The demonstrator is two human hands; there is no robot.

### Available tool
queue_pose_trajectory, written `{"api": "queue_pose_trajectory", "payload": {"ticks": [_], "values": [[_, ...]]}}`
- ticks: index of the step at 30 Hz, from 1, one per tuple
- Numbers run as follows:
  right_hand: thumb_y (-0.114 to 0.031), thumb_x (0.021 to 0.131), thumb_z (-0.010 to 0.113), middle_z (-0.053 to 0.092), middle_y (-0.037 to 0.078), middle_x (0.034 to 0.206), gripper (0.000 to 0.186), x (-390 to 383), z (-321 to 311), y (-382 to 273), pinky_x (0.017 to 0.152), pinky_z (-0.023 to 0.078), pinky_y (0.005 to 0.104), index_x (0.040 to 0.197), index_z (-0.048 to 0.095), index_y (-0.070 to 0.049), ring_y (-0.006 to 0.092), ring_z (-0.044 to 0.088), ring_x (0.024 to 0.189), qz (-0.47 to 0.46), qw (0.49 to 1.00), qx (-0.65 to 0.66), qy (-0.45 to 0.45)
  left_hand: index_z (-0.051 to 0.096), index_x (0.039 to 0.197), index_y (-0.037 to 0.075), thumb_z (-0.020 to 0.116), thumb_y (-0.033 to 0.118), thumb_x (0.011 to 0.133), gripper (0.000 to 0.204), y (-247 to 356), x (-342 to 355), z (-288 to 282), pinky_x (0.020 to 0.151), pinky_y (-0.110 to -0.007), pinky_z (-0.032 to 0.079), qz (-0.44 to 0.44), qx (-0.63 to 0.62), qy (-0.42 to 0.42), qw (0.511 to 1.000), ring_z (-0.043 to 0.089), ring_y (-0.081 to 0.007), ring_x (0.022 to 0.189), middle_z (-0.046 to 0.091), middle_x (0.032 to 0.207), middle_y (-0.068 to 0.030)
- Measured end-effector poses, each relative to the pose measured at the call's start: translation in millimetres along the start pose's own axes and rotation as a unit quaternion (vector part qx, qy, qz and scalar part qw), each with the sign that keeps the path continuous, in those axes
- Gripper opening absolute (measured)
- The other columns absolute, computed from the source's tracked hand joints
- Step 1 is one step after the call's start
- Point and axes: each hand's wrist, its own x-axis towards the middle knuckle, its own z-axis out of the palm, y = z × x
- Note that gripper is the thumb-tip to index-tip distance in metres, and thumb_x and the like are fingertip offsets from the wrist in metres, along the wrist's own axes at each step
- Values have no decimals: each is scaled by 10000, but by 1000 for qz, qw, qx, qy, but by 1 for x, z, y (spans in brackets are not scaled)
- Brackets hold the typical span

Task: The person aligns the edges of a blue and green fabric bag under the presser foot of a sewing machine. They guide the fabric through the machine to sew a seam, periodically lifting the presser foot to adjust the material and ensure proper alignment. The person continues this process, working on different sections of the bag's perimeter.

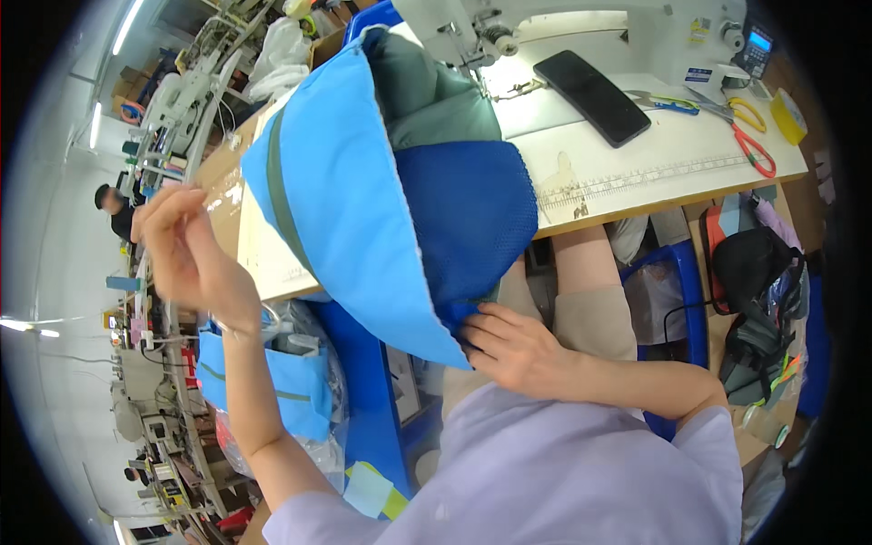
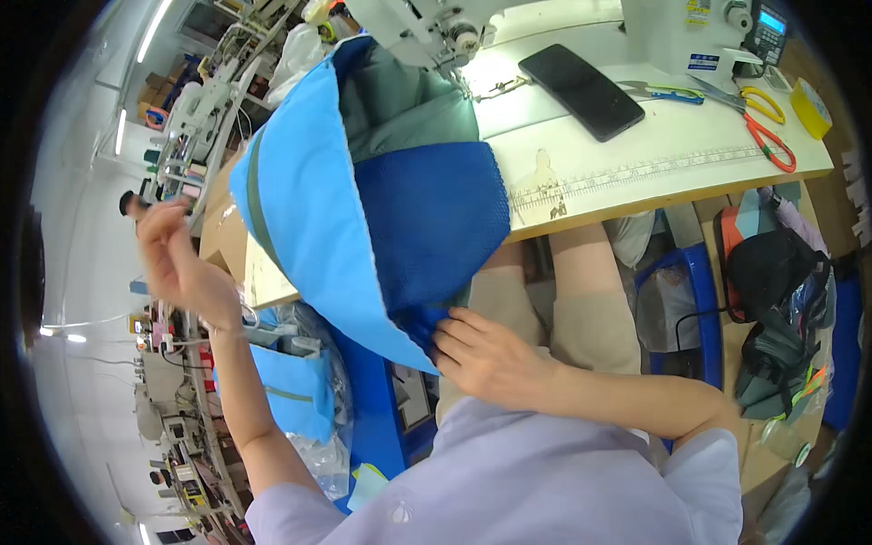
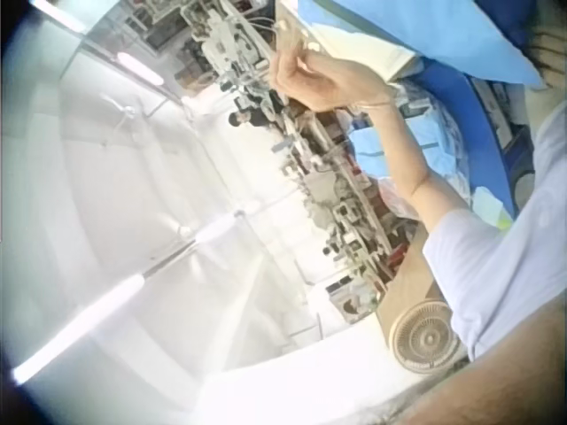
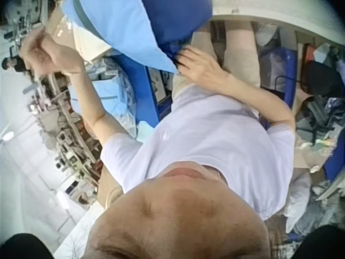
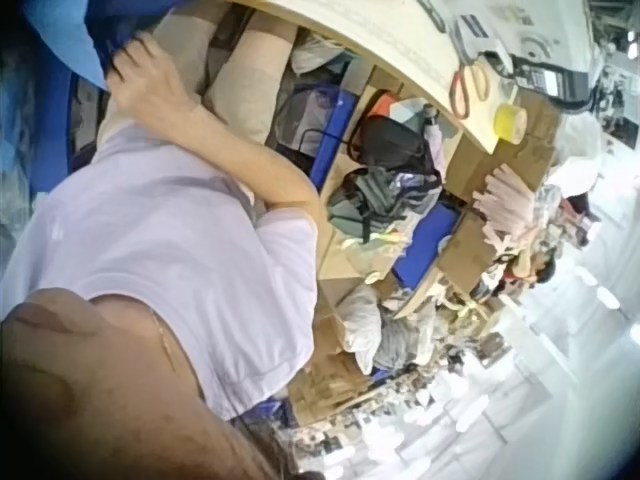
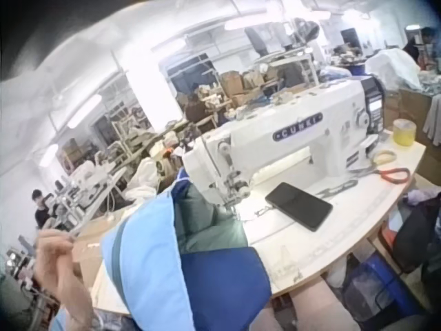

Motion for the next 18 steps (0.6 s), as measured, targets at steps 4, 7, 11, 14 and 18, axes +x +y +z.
{"api": "queue_pose_trajectory", "payload": {"ticks": [4,7,11,14,18], "values": [[-97,755,665,688,179,1059,215,11,-10,-6,1039,510,466,927,687,31,312,648,1092,3,1000,-2,1,605,1296,-3,655,54,786,516,61,-51,49,1021,-485,462,214,-46,-419,881,556,-348,1203,604,1290,-168],[-96,741,685,681,162,1047,237,1,-11,-2,988,550,433,945,691,25,302,646,1098,43,998,-1,42,573,1373,36,695,44,721,663,44,-87,76,1063,-522,460,188,21,-519,833,538,-378,1313,585,1362,-203],[-100,751,704,680,134,1019,228,-13,-5,3,974,559,423,957,703,-2,286,659,1058,87,994,47,56,595,1344,72,673,-1,774,580,28,-80,66,881,-428,562,-10,27,-576,817,689,-312,1091,680,1196,-195],[-105,763,713,679,119,1014,226,-13,-6,6,961,564,413,972,711,-19,270,661,1041,95,990,82,70,698,1124,-2,730,162,940,249,14,-41,60,659,-284,487,-309,-21,-468,827,596,-104,699,710,806,-82],[-116,779,709,678,112,1024,216,-16,-19,14,946,565,395,979,717,-33,253,662,1020,107,986,101,80,731,1089,7,720,57,883,212,38,-2,57,612,-282,481,-183,20,-476,860,607,-103,671,684,788,-53]]}}
